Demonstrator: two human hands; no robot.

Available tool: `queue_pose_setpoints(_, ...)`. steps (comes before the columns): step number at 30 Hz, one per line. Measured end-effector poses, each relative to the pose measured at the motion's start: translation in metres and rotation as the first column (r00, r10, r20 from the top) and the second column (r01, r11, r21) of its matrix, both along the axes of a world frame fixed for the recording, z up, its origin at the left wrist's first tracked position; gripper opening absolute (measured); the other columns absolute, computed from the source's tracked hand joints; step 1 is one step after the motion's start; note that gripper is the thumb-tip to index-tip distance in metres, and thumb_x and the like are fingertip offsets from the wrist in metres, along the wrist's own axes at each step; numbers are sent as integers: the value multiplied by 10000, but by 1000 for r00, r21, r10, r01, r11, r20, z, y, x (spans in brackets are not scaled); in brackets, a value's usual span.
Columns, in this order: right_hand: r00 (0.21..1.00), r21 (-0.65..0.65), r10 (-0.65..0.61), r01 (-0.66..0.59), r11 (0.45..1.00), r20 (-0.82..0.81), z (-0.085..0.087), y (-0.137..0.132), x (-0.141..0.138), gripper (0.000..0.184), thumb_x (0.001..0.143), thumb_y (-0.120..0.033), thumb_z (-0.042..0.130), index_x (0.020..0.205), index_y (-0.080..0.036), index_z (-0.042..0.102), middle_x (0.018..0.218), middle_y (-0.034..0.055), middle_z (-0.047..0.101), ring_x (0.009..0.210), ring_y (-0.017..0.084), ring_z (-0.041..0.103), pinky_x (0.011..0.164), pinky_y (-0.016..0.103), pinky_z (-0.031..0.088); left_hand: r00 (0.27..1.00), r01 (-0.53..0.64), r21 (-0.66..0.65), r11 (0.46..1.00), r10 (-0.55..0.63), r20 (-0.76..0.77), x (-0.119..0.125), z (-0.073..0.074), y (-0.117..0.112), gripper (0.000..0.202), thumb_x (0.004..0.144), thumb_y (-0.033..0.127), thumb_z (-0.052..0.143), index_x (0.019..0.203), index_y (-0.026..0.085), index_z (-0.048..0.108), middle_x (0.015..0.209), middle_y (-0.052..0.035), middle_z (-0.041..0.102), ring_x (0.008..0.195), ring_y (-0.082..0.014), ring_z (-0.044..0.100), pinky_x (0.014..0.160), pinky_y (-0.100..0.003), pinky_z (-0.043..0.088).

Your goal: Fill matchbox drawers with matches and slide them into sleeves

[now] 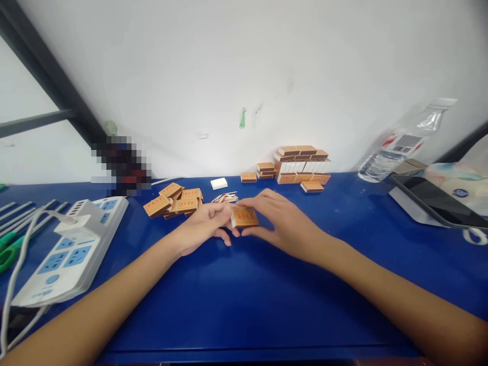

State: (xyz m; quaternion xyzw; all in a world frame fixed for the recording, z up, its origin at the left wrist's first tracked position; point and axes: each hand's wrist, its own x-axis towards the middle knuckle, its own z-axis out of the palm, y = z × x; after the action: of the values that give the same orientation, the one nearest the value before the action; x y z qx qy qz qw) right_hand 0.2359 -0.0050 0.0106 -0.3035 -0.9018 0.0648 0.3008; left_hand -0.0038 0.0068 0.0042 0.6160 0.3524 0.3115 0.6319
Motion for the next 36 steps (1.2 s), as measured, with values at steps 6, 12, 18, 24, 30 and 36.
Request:
queue_pose_setpoints(6, 962, -96, -249, 239, 966, -111, 21, 63, 22, 417, 896, -436, 776, 1236, -206, 701, 1010, 76, 758, 763, 215, 634, 727, 394, 546, 890, -273, 413, 869, 391, -235, 3, -3, 3, 475, 937, 593, 669, 1110, 159, 756, 841, -64, 768, 507, -96, 559, 500, -238, 474)
queue_pose_setpoints(12, 956, -50, -261, 256, 965, -137, 41, 75, 9, 363, 896, -439, 767, 1177, -210, 758, 877, 54, 726, 733, 215, 619, 698, 381, 519, 894, -224, 488, 844, 378, -243, 4, -5, -3, 439, 970, 573, 618, 884, 172, 775, 725, -31, 755, 522, -114, 557, 529, -249, 417)
queue_pose_setpoints(18, 916, 51, -400, 400, 915, -25, 29, 119, 6, 354, 900, -282, 762, 1227, -158, 712, 1064, 99, 769, 768, 220, 667, 760, 383, 529, 871, -203, 551, 809, 407, -277, 4, -2, -5, 441, 976, 515, 619, 706, 178, 712, 627, -5, 701, 530, -111, 533, 571, -254, 408)
queue_pose_setpoints(24, 877, 236, -407, 351, 906, 255, 5, 134, -7, 307, 930, -185, 684, 1233, -142, 702, 1245, 186, 708, 1124, 346, 634, 945, 481, 495, 877, -171, 561, 810, 384, -288, 6, -3, -7, 365, 972, 450, 624, 746, 183, 729, 631, 0, 699, 538, -118, 524, 570, -260, 404)
queue_pose_setpoints(30, 838, 337, -439, 331, 881, 325, -13, 128, -7, 323, 989, -193, 596, 1299, -154, 678, 1219, 181, 672, 1087, 329, 583, 914, 452, 446, 874, -153, 601, 785, 390, -288, 6, -6, -8, 357, 976, 441, 618, 759, 188, 745, 640, 5, 695, 547, -117, 519, 571, -260, 401)
queue_pose_setpoints(36, 802, 391, -426, 264, 882, 419, -12, 137, -10, 295, 1033, -191, 503, 1248, -171, 704, 1178, 167, 708, 1083, 325, 536, 860, 433, 380, 870, -137, 626, 767, 396, -294, 6, -7, -8, 343, 974, 420, 626, 750, 187, 742, 639, 13, 682, 551, -110, 506, 584, -261, 397)
